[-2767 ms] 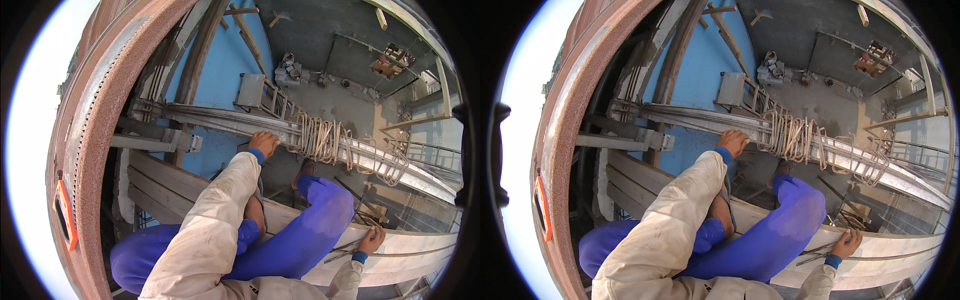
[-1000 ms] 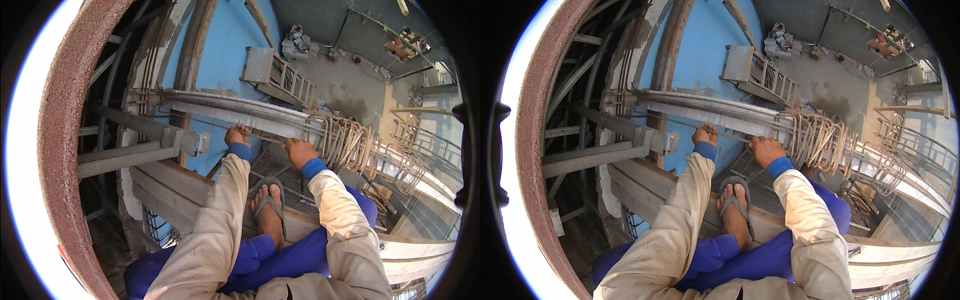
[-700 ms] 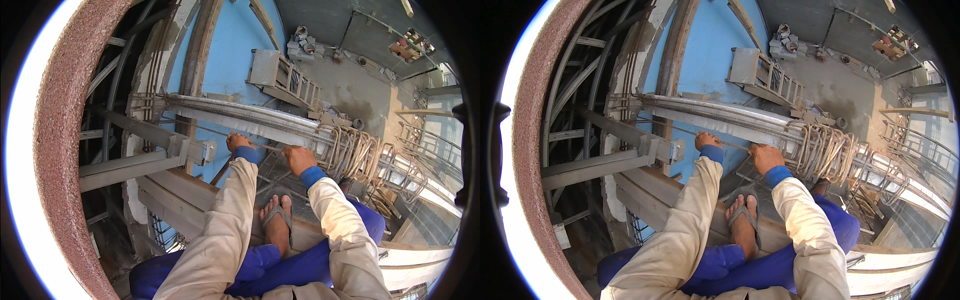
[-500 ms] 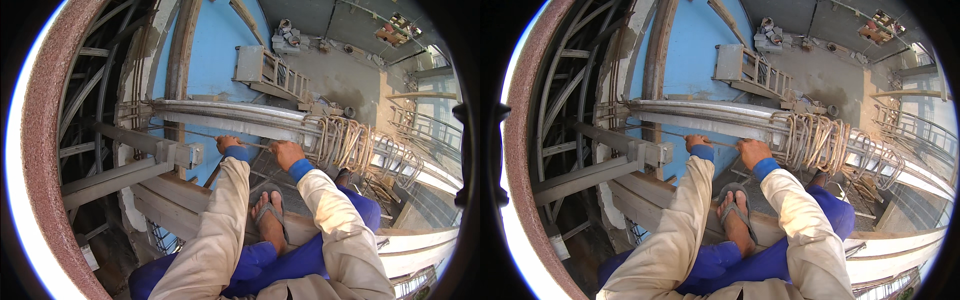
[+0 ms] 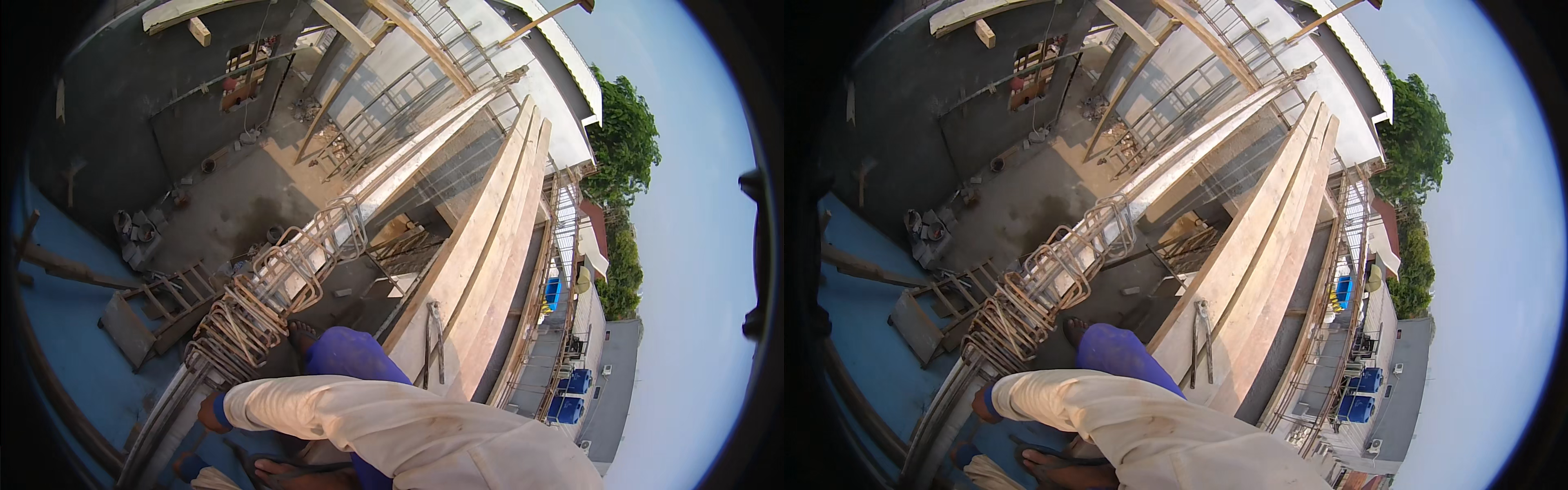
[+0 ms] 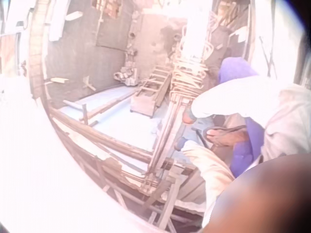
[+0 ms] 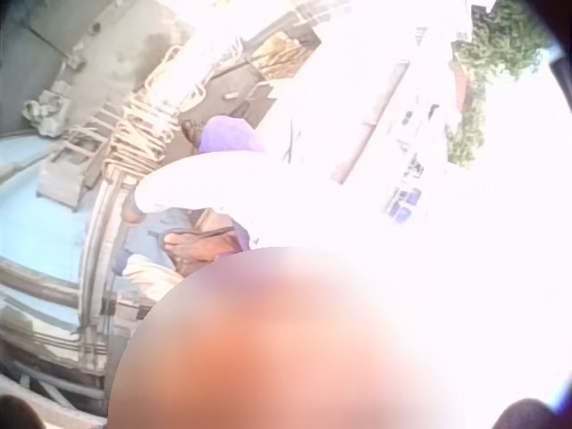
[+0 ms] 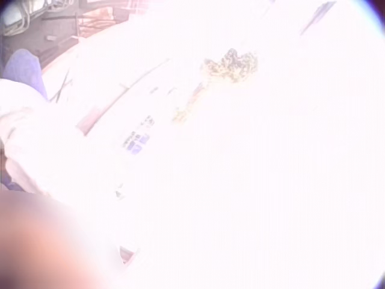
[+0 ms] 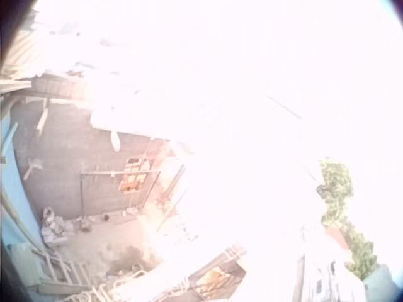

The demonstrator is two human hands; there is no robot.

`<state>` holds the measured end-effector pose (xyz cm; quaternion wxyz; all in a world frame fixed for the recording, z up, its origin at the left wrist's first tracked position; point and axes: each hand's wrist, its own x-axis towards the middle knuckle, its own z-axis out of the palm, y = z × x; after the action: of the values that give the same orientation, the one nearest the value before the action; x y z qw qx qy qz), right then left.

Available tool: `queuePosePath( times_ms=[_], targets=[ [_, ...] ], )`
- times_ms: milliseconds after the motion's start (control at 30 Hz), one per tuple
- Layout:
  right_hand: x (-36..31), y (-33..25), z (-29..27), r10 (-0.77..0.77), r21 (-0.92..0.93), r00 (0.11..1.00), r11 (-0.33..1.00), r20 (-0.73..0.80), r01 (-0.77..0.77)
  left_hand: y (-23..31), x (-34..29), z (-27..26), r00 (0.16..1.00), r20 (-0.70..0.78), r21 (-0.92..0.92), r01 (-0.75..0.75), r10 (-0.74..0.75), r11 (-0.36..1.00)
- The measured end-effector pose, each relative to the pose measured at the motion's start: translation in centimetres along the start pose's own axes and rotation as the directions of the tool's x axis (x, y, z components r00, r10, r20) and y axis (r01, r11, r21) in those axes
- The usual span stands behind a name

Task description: The person is sitting on a wooden plank at a construction site, tying metal rebar together with wire. They use a tool to twist the wire, securing the rebar in place.

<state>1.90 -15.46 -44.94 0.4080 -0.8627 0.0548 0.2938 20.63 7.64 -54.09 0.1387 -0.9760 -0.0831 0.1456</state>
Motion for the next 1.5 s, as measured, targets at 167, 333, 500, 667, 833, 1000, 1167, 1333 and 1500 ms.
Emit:
queuePosePath(
  times_ms=[167,333,500,667,833,1000,1167,1333,1500],
  targets=[
    [-2.6,-1.5,-0.1,0.024,-0.171,0.996,0.984,-0.086,-0.039,-0.5,0.0,-0.5,0.985,-0.014,0.036,-0.170,0.171,0.985],
    [-3.3,-1.8,0.5,0.041,-0.070,0.970,0.996,-0.241,-0.059,-0.8,-0.1,-0.3,0.955,-0.029,0.065,-0.293,0.295,0.954],
    [-2.4,-1.0,-0.5,-0.026,-0.147,0.993,0.989,-0.115,0.009,-2.2,-0.4,-0.5,0.843,0.001,0.254,-0.521,0.539,0.815],
    [-2.4,-0.9,-0.7,-0.008,-0.206,0.999,0.978,-0.044,-0.002,-1.8,-0.9,-0.5,0.963,-0.118,-0.121,-0.256,0.242,0.959],
    [0.7,-0.1,-0.1,0.001,0.024,0.999,1.000,0.044,-0.002,-1.1,-1.3,-0.2,0.968,-0.113,-0.066,-0.230,0.222,0.971],
    [4.0,1.6,-1.6,-0.233,0.102,0.923,0.972,0.306,0.211,-1.1,-1.3,0.0,0.972,-0.116,-0.089,-0.214,0.204,0.973],
    [1.1,0.1,-1.7,-0.078,0.111,0.985,0.992,0.153,0.061,-1.5,-0.7,0.5,0.976,-0.126,-0.137,-0.193,0.176,0.972],
    [-2.6,-1.7,-0.2,-0.050,-0.157,0.982,0.987,-0.184,0.021,-2.5,0.2,1.8,0.978,-0.163,-0.242,-0.164,0.126,0.956],
    [-2.5,-1.8,0.5,-0.030,-0.164,0.984,0.986,-0.177,0.001,-3.7,0.8,2.6,0.838,-0.245,-0.029,-0.509,0.488,0.860]
  ],
)
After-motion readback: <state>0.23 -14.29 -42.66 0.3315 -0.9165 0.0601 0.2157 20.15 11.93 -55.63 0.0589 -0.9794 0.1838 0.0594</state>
